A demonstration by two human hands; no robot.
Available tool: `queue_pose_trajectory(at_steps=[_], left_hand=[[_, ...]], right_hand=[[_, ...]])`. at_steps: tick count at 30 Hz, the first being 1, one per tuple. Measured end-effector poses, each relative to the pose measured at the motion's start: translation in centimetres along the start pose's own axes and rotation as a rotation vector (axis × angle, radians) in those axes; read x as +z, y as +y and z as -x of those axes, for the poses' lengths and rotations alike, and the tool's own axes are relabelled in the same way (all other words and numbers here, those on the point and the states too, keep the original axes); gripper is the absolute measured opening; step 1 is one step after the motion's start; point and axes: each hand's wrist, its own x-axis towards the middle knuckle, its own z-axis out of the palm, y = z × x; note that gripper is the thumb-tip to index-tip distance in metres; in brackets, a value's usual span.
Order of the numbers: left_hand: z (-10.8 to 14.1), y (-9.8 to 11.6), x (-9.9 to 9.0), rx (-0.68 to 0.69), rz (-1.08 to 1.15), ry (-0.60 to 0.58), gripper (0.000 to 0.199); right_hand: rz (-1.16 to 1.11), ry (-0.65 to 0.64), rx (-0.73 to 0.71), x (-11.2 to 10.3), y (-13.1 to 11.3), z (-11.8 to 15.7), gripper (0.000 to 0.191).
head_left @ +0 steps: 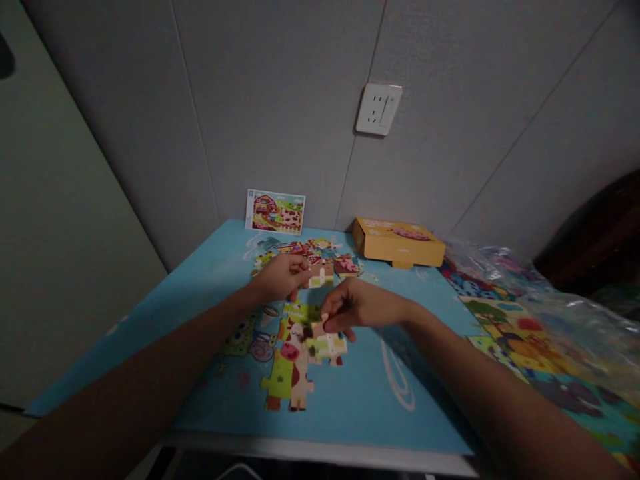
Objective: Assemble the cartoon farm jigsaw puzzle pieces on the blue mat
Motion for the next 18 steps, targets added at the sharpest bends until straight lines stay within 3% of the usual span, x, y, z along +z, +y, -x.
queue_pose_trajectory(at_steps=[7, 10, 13, 15, 18], left_hand=[[0.3, -0.2, 0.3, 0.071, 0.000, -0.114, 0.018], [0.4, -0.2, 0.5, 0.074, -0.015, -0.139, 0.016], [0.4, 0.1, 0.6, 0.074, -0.026, -0.139, 0.017], [0.2, 0.3, 0.1, 0.070, -0.026, -0.017, 0.016], [-0.4, 0.7, -1.7, 0.047, 0.033, 0.452, 0.012]], right_hand=[[0.001, -0.319, 0.168, 2.4, -0.8, 0.3, 0.014], [0.047, -0.315, 0.132, 2.6, -1.1, 0.4, 0.014], [0.092, -0.221, 0.055, 2.5, -1.1, 0.2, 0.016], [0.076, -0.106, -0.024, 1.9, -0.8, -0.1, 0.022], [0.060, 0.241, -0.162, 0.3, 0.2, -0.7, 0.035]])
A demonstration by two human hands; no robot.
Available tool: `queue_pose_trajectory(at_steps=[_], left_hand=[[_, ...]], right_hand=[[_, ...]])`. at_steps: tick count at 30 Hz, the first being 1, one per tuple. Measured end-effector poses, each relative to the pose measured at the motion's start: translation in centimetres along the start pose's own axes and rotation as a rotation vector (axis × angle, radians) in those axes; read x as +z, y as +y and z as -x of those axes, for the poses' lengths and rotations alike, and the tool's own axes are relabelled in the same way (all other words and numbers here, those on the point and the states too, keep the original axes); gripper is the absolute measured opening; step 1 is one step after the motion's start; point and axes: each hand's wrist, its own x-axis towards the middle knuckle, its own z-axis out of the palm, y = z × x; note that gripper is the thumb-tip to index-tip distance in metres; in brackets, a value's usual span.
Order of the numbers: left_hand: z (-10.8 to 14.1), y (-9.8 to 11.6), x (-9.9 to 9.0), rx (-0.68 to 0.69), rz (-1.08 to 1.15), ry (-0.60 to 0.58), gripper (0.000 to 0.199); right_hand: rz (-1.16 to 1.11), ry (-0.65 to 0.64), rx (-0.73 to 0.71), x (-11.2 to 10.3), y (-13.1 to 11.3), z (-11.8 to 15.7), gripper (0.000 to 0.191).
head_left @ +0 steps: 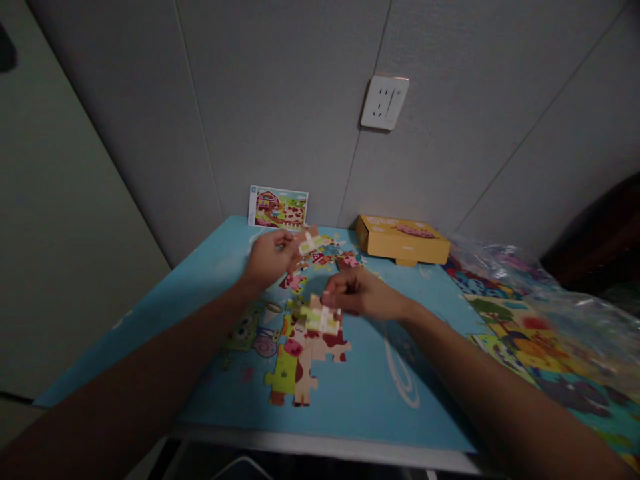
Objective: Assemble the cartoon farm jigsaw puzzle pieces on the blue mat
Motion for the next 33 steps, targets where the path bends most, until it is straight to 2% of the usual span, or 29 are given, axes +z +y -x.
queue_pose_trajectory(at_steps=[1, 3, 5, 7, 9, 13, 17, 19, 24, 29, 33], left_hand=[[-0.5, 0.1, -0.6, -0.011, 0.040, 0.170, 0.011], [-1.5, 0.0, -1.9, -0.043, 0.125, 0.382, 0.011], [-2.1, -0.1, -2.6, -0.088, 0.184, 0.461, 0.011], [-2.2, -0.3, -2.8, -0.139, 0.189, 0.437, 0.010], [-2.0, -0.6, -2.4, -0.210, 0.127, 0.326, 0.010], [-1.6, -1.2, -1.1, -0.370, 0.032, 0.086, 0.010], [-1.2, -1.6, 0.0, -0.466, 0.089, -0.068, 0.011], [-1.1, -1.8, 0.4, -0.492, 0.112, -0.106, 0.011], [-1.5, -2.0, 0.5, -0.489, 0.122, -0.033, 0.012], [-2.4, -1.4, -1.3, -0.431, 0.138, 0.121, 0.015], [-2.7, -1.7, -2.6, -0.440, 0.062, 0.136, 0.013]], right_hand=[[0.033, 0.150, -0.027, -0.6, 0.6, -0.3, 0.038], [0.153, 0.441, -0.014, -1.9, 2.0, -0.7, 0.039], [0.377, 0.624, 0.094, -3.1, 3.4, -1.0, 0.036], [0.649, 0.690, 0.186, -3.9, 4.6, -1.2, 0.032], [0.770, 0.706, 0.216, -4.4, 5.3, -1.4, 0.031], [0.848, 0.715, 0.201, -4.7, 5.8, -1.8, 0.025], [0.912, 0.723, 0.180, -4.4, 5.9, -2.1, 0.021], [0.939, 0.705, 0.159, -4.0, 5.9, -2.2, 0.020], [0.943, 0.668, 0.129, -3.4, 5.8, -2.2, 0.019], [0.953, 0.684, 0.134, -3.6, 5.7, -2.1, 0.017], [0.969, 0.685, 0.166, -3.7, 5.8, -2.1, 0.018]])
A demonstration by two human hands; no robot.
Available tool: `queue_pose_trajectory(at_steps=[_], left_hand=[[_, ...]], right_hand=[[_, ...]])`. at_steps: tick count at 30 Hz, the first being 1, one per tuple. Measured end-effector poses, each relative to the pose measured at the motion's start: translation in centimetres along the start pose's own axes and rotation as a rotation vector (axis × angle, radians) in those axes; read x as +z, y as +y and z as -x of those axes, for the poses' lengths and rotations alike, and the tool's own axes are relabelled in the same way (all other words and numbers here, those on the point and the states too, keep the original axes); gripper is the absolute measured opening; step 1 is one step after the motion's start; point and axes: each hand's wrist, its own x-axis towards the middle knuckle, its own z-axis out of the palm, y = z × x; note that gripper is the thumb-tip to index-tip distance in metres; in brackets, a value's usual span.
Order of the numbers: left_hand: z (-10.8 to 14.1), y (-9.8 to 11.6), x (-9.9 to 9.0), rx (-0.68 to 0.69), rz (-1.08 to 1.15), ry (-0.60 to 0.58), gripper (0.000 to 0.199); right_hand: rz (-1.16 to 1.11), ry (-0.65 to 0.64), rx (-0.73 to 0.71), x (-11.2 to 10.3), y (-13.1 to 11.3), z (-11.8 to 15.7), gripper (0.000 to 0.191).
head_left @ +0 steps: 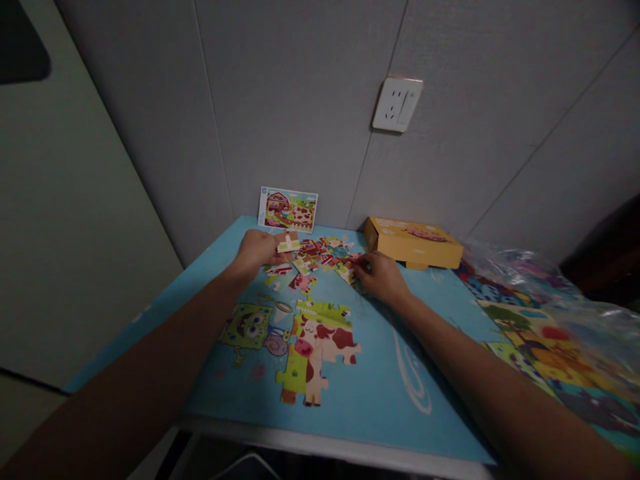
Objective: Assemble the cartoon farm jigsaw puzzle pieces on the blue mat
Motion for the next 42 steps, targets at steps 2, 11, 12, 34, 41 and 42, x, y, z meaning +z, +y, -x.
queue_pose_trajectory(at_steps=[2, 11, 12, 34, 41, 42], left_hand=[[-0.2, -0.3, -0.2, 0.007, -0.071, 0.002, 0.008], [1.0, -1.5, 2.7, 0.110, -0.274, -0.336, 0.012], [1.1, -1.6, 2.9, 0.121, -0.299, -0.361, 0.015], [3.5, -0.2, 3.4, 0.057, -0.047, -0.582, 0.020], [2.4, -0.3, 2.9, 0.025, 0.111, -0.413, 0.018], [2.3, -0.3, 2.9, 0.029, 0.109, -0.398, 0.017]], right_hand=[[0.009, -0.006, 0.001, 0.0, -0.1, 0.0, 0.018], [-0.027, -0.005, -0.038, -0.1, -0.9, 0.2, 0.017], [-0.037, 0.000, -0.050, 0.0, -1.1, 0.2, 0.017], [-0.456, -0.173, -0.128, -0.4, -3.6, 1.4, 0.016], [-0.714, -0.238, -0.112, -1.1, -3.6, 1.6, 0.019], [-0.725, -0.231, -0.115, -1.1, -3.4, 1.5, 0.019]])
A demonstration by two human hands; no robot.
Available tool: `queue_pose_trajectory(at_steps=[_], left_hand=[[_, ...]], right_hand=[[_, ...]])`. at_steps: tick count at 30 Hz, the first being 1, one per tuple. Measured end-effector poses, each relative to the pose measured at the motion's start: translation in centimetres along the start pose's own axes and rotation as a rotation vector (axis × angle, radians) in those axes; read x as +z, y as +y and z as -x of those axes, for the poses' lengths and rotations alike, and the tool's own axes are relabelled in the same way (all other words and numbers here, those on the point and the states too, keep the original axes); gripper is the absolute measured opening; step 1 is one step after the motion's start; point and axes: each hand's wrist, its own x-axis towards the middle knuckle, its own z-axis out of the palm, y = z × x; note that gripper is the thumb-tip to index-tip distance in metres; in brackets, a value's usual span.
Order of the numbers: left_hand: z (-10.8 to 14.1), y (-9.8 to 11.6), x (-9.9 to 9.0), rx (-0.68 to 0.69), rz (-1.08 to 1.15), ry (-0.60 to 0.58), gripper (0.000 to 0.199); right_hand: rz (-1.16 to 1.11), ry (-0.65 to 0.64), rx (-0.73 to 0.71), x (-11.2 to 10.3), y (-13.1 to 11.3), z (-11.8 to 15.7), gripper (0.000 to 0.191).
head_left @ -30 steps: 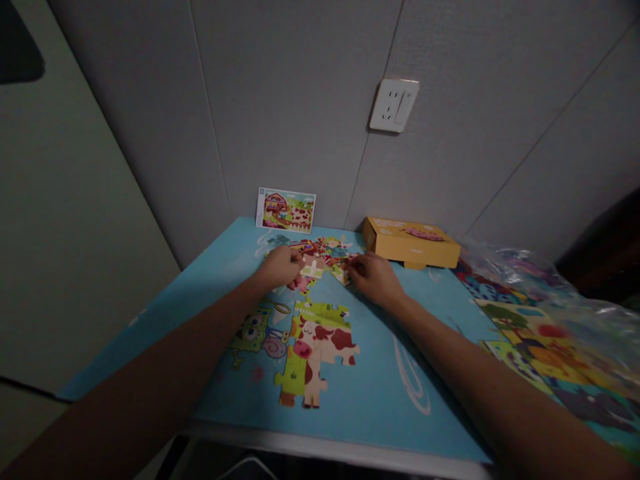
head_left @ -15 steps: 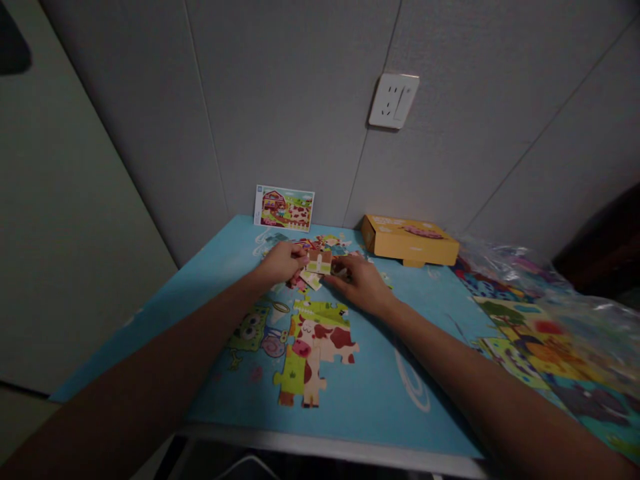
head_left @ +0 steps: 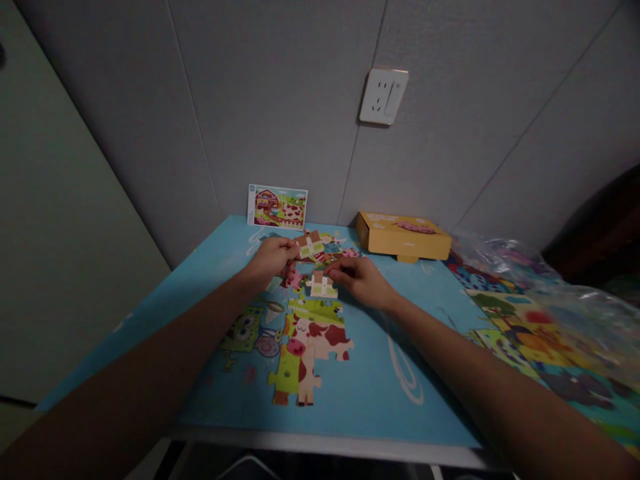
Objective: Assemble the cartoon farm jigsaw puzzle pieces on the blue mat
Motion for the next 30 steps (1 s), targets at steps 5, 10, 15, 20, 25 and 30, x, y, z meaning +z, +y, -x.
queue_pose_trajectory(at_steps=[5, 10, 15, 20, 25, 30], left_hand=[[0.2, 0.3, 0.3, -0.005, -0.041, 0.004, 0.013], [0.6, 0.5, 0.6, -0.037, -0.115, -0.016, 0.013], [0.5, 0.3, 0.6, -0.024, -0.174, -0.060, 0.014], [0.6, 0.2, 0.8, -0.031, -0.222, -0.146, 0.005], [1.1, 0.5, 1.1, -0.023, -0.172, -0.195, 0.011], [1.6, 0.8, 1.2, -0.004, -0.163, -0.193, 0.023]], right_hand=[[-0.197, 0.084, 0.061, -0.7, 0.6, -0.4, 0.027], [-0.412, 0.070, 0.151, -1.1, 0.6, -0.5, 0.033], [-0.343, 0.031, 0.112, -1.1, 0.0, -0.2, 0.028], [-0.342, 0.035, 0.097, -1.3, -0.1, -0.2, 0.029], [-0.386, 0.011, 0.161, -1.3, 0.1, -0.2, 0.031], [-0.458, -0.076, 0.187, -1.3, -0.2, 0.1, 0.036]])
